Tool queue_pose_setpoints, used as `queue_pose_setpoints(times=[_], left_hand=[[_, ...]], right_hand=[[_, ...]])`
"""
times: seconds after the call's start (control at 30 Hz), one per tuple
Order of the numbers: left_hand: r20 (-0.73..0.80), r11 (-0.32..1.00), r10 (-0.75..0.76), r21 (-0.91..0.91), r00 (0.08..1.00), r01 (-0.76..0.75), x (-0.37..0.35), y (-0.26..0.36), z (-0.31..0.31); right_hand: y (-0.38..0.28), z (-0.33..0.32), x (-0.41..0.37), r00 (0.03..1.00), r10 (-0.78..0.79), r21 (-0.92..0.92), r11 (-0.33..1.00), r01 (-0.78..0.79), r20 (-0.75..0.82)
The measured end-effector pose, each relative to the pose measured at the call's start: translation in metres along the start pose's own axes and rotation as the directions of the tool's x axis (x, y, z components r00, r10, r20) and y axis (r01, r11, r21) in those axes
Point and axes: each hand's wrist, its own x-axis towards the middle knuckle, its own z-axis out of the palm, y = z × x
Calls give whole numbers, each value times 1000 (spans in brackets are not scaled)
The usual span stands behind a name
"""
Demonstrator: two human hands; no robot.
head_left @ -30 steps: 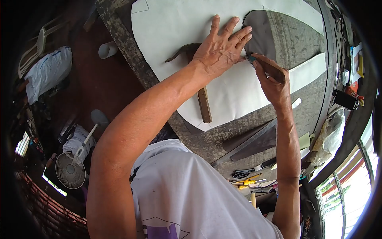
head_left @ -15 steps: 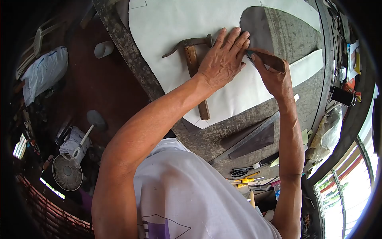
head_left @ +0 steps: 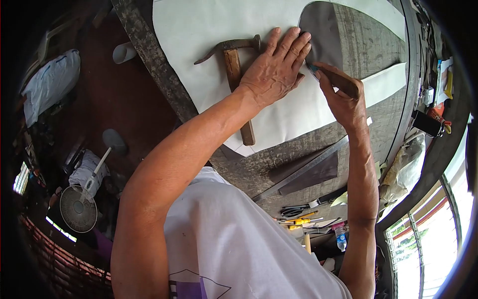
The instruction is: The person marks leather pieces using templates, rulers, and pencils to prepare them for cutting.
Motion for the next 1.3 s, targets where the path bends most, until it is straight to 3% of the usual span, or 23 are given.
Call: queue_pose_setpoints(times=[0.27, 0.37, 0.53, 0.63, 0.73, 0.77, 1.0, 1.3], left_hand=[[-8, 1000, -6, 7, 1000, 6, 0, 1, 2], [-8, 1000, -8, 1, 1000, 8, 0, -1, 2], [-20, 985, -44, -169, 999, 40, -2, 3, 5], [-179, 996, -6, -87, 984, -10, -1, 11, 2], [-68, 922, -75, -386, 995, 43, -2, 29, 4], [-7, 912, -102, -400, 995, 91, -1, 29, 1], [-56, 960, -135, -253, 989, 117, -1, 34, 8], [-45, 968, -149, -209, 988, 137, -1, 39, 8]], right_hand=[[-4, -7, 1, 998, 14, -71, 997, -10, 56], [7, -9, -3, 994, -95, -42, 994, 97, 46], [-4, -15, 0, 993, 2, -107, 994, 10, 118], [4, -16, 2, 995, -42, -109, 993, 53, 93], [1, -14, 1, 996, -27, -134, 990, 38, 85], [0, -14, 0, 996, -7, -148, 989, 19, 84], [8, -15, 1, 994, -52, -120, 991, 64, 100], [10, -20, 0, 988, -72, -130, 987, 90, 138]])
